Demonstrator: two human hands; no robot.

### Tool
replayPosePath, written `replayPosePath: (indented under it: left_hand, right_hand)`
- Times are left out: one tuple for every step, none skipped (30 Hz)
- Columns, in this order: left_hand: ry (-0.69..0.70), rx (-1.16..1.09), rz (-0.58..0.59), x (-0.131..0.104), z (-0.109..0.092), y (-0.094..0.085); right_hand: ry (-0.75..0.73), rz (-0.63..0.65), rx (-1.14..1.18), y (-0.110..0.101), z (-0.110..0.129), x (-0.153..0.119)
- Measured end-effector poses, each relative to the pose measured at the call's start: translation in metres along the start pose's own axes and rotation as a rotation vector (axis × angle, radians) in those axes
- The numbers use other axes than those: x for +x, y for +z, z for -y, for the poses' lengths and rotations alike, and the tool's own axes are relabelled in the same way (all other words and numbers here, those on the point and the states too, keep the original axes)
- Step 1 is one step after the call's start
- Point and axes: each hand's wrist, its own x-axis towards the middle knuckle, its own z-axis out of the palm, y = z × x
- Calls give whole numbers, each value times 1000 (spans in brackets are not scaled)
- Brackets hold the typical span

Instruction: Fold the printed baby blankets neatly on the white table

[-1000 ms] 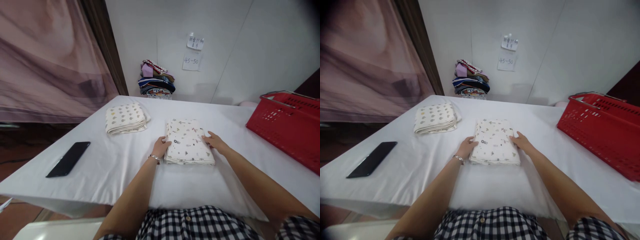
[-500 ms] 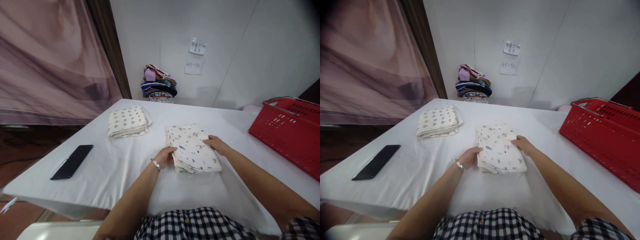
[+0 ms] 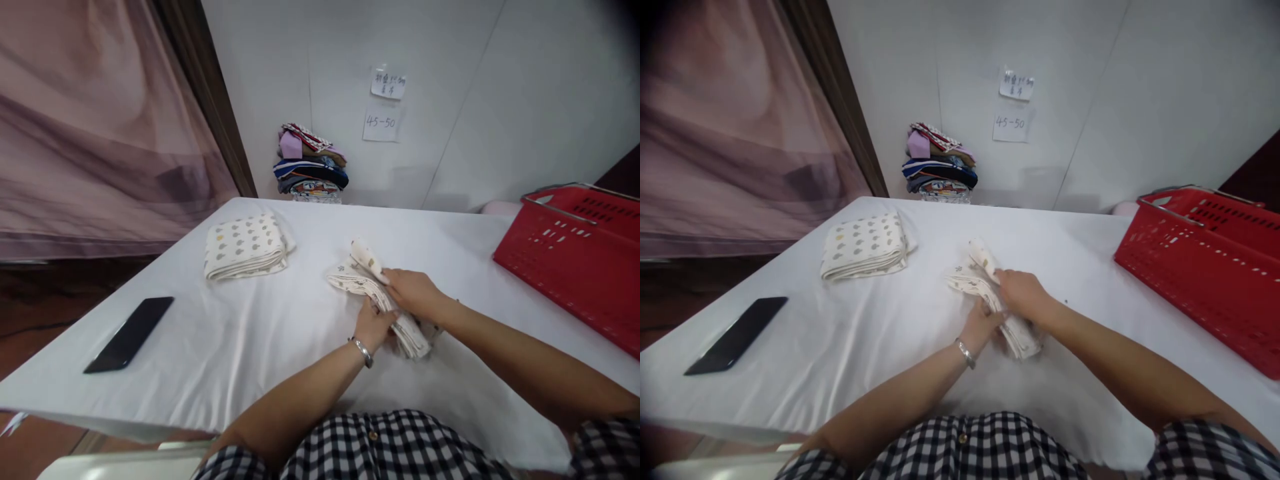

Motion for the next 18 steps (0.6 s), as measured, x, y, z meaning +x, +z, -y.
replayPosePath:
  left_hand:
    - [8, 24, 14, -1, -1, 1]
    - [2, 46, 26, -3, -2, 2]
    - [-14, 61, 43, -5, -5, 3]
    - [-38, 65, 68, -7, -8, 3]
    - [-66, 57, 103, -9, -11, 4]
    - [-94, 36, 143, -11, -15, 5]
    - [-122, 5, 187, -12, -18, 5]
    - [-147, -30, 229, -14, -22, 5]
    - [-172, -63, 261, -14, -25, 5]
    - [-197, -88, 282, -15, -28, 5]
    - [-223, -102, 293, -14, -31, 5]
    - [-248, -107, 293, -13, -33, 4]
    - [-269, -105, 292, -11, -35, 3]
    - [-282, -94, 291, -9, -36, 2]
    - [-290, -68, 296, -6, -38, 1]
    - [-289, -29, 303, -3, -38, -2]
    - [-279, 25, 310, 1, -38, -4]
    - [-263, 96, 312, 5, -37, -8]
  right_hand:
    - [-43, 4, 65, -3, 4, -5]
    - [-73, 9, 132, -6, 7, -9]
    - [-84, 19, 190, -9, 8, -13]
    - [-77, 33, 233, -12, 8, -15]
    - [-60, 51, 263, -14, 6, -17]
    - [-39, 69, 282, -15, 4, -18]
    - [-19, 84, 294, -15, 2, -18]
    - [-7, 97, 301, -15, 0, -18]
    - [-1, 108, 302, -14, -2, -18]
    - [2, 120, 296, -14, -4, -18]
    - [3, 135, 283, -13, -6, -17]
    - [8, 151, 267, -12, -8, -16]
    - [17, 164, 248, -12, -10, -15]
    - [28, 173, 230, -12, -12, -13]
    - [38, 177, 216, -13, -15, -10]
    - [45, 176, 209, -13, -18, -7]
    - [50, 174, 211, -14, -23, -5]
    - [58, 172, 224, -15, -27, -2]
